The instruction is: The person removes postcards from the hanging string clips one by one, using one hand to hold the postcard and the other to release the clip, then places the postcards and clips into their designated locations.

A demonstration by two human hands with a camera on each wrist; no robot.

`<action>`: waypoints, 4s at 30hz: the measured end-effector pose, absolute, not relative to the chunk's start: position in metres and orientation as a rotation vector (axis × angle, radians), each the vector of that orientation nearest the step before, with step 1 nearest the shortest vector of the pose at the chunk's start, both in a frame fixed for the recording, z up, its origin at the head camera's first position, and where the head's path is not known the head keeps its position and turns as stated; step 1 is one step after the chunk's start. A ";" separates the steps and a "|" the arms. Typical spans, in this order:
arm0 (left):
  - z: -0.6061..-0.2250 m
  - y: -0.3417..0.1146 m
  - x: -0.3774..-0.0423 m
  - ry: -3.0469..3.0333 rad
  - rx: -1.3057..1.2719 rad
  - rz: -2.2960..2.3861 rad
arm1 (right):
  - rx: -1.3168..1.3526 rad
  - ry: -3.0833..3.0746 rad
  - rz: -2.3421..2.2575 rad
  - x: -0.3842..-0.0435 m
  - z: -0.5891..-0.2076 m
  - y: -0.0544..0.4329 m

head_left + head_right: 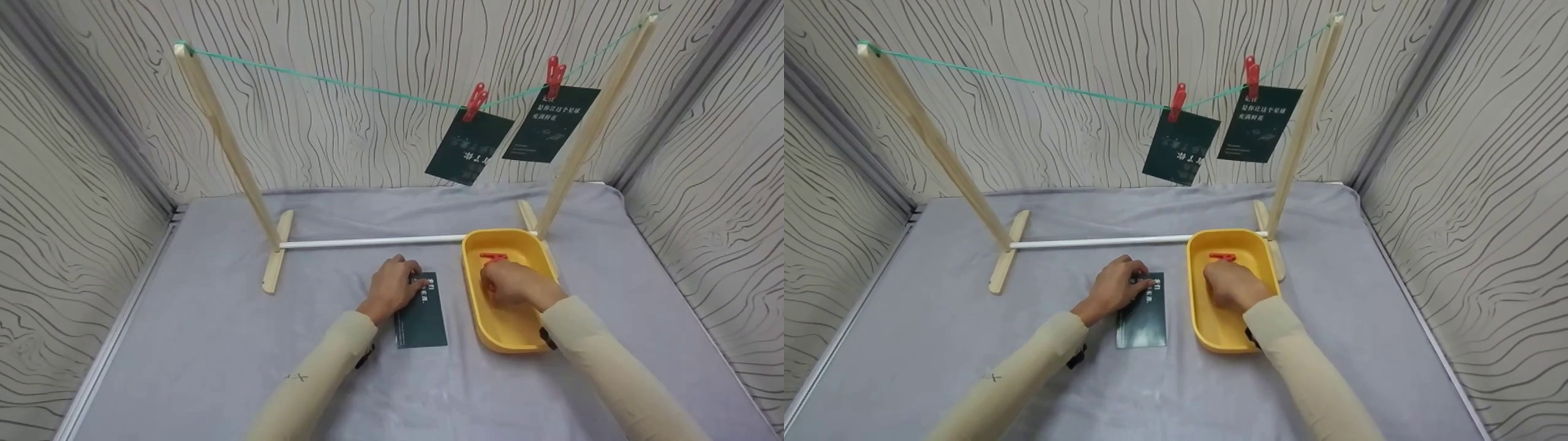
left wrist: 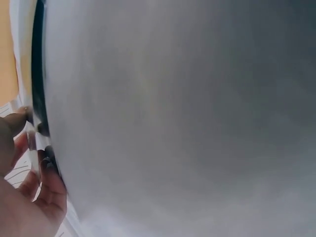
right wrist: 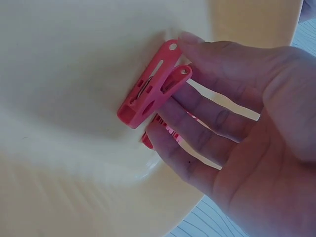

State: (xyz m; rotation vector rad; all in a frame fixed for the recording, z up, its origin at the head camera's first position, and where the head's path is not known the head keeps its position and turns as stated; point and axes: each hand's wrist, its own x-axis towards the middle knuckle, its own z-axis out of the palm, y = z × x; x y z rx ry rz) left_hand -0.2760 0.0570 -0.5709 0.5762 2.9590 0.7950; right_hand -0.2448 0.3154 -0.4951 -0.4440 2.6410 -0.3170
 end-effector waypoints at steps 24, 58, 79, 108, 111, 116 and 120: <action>-0.576 0.057 -0.275 3.057 0.658 0.772 | -0.425 2.682 -0.383 -0.244 -0.471 0.318; -0.556 0.050 -0.282 2.950 0.704 0.932 | -0.373 2.767 -0.515 -0.237 -0.426 0.316; -0.526 0.047 -0.298 2.779 0.511 1.291 | -0.503 3.061 -0.562 -0.235 -0.377 0.313; -0.487 0.065 -0.313 2.735 0.406 1.461 | -0.625 3.352 -0.852 -0.244 -0.339 0.317; -0.481 0.069 -0.317 2.734 0.418 1.478 | -0.643 3.384 -0.859 -0.248 -0.334 0.316; -0.475 0.072 -0.321 2.697 0.486 1.534 | -0.667 3.419 -0.909 -0.253 -0.327 0.313; -0.472 0.073 -0.320 2.685 0.487 1.547 | -0.643 3.426 -0.943 -0.254 -0.324 0.309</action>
